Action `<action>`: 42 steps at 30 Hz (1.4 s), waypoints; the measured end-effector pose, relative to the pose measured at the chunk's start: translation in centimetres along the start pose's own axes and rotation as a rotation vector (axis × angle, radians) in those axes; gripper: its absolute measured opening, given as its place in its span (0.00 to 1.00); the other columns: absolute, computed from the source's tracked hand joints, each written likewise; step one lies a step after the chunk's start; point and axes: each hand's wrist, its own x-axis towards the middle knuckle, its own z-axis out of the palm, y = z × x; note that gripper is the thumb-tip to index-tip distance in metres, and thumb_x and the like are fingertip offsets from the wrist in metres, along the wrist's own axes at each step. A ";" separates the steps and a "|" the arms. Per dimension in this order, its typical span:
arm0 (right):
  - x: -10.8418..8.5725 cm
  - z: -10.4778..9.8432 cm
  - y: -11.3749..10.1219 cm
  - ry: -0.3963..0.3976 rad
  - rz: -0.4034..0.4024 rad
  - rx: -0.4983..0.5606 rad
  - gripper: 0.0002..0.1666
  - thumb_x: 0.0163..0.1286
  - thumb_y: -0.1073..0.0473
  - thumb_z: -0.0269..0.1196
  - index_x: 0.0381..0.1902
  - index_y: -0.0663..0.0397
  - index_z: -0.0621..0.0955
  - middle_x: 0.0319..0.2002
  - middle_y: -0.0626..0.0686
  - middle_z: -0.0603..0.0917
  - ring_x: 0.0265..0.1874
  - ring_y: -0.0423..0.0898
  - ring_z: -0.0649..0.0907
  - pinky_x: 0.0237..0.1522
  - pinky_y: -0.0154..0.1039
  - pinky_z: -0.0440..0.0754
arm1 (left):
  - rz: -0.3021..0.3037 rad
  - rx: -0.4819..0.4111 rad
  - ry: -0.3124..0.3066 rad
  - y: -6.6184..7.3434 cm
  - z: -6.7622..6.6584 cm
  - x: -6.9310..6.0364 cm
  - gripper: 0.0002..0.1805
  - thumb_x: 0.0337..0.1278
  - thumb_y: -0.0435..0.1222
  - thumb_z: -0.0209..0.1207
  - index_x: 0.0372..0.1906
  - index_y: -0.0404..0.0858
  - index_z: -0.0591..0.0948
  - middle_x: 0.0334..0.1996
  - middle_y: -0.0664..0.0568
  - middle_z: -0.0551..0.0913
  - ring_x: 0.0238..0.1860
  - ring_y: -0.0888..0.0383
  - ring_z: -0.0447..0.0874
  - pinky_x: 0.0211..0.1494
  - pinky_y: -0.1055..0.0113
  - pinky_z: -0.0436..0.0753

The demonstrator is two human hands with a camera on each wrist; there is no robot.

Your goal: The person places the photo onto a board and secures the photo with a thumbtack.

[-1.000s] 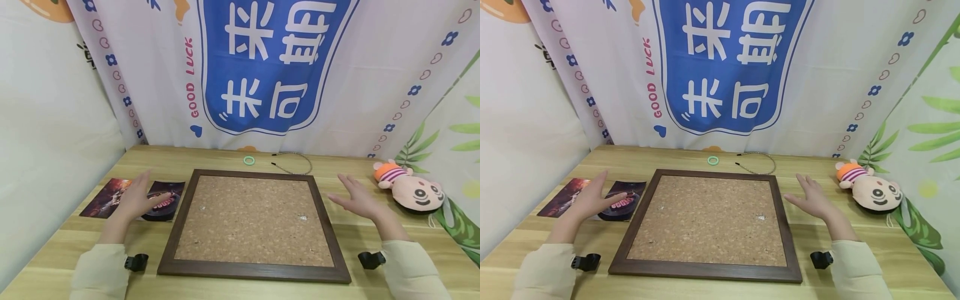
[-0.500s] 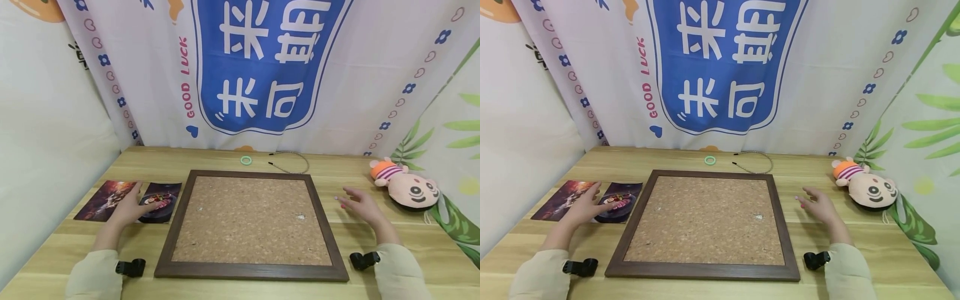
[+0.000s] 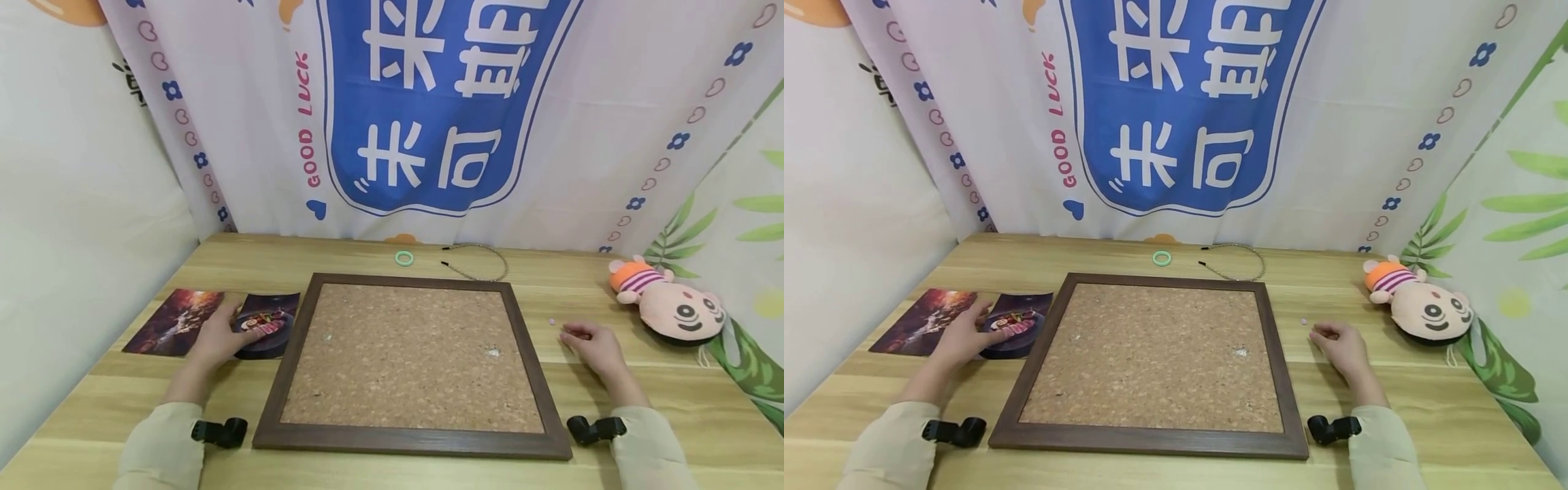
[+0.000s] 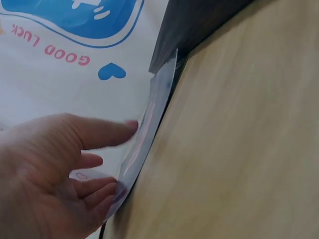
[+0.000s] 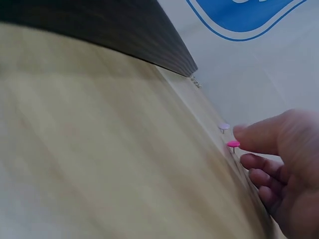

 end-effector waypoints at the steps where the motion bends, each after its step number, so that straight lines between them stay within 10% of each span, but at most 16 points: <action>1: -0.1 0.1 0.0 0.002 0.000 -0.012 0.18 0.58 0.59 0.59 0.41 0.70 0.77 0.36 0.63 0.79 0.30 0.41 0.74 0.27 0.31 0.71 | 0.005 0.013 0.008 0.0 0.1 0.0 0.41 0.44 0.39 0.61 0.59 0.22 0.56 0.51 0.24 0.60 0.50 0.30 0.57 0.48 0.41 0.59; 22: -0.4 0.2 0.3 0.041 0.055 -0.026 0.14 0.60 0.57 0.57 0.35 0.65 0.80 0.34 0.60 0.80 0.34 0.47 0.75 0.31 0.37 0.69 | -0.109 -0.011 0.004 -0.2 0.1 0.2 0.31 0.41 0.33 0.61 0.52 0.22 0.66 0.49 0.23 0.62 0.50 0.31 0.58 0.49 0.42 0.60; 33: 0.2 -0.8 -0.5 0.034 0.159 0.408 0.22 0.63 0.61 0.53 0.45 0.80 0.69 0.23 0.43 0.80 0.24 0.35 0.79 0.27 0.31 0.77 | -0.152 -0.098 -0.116 -1.5 -1.7 0.2 0.27 0.52 0.30 0.52 0.58 0.27 0.62 0.53 0.24 0.59 0.42 0.40 0.65 0.33 0.61 0.68; 42: 0.9 -3.1 -2.3 -0.014 0.069 0.291 0.23 0.63 0.57 0.53 0.47 0.75 0.72 0.27 0.43 0.82 0.26 0.33 0.79 0.30 0.34 0.73 | -0.192 -0.151 -0.059 -1.6 -3.9 0.2 0.31 0.54 0.39 0.53 0.61 0.31 0.60 0.56 0.26 0.55 0.53 0.35 0.57 0.44 0.49 0.67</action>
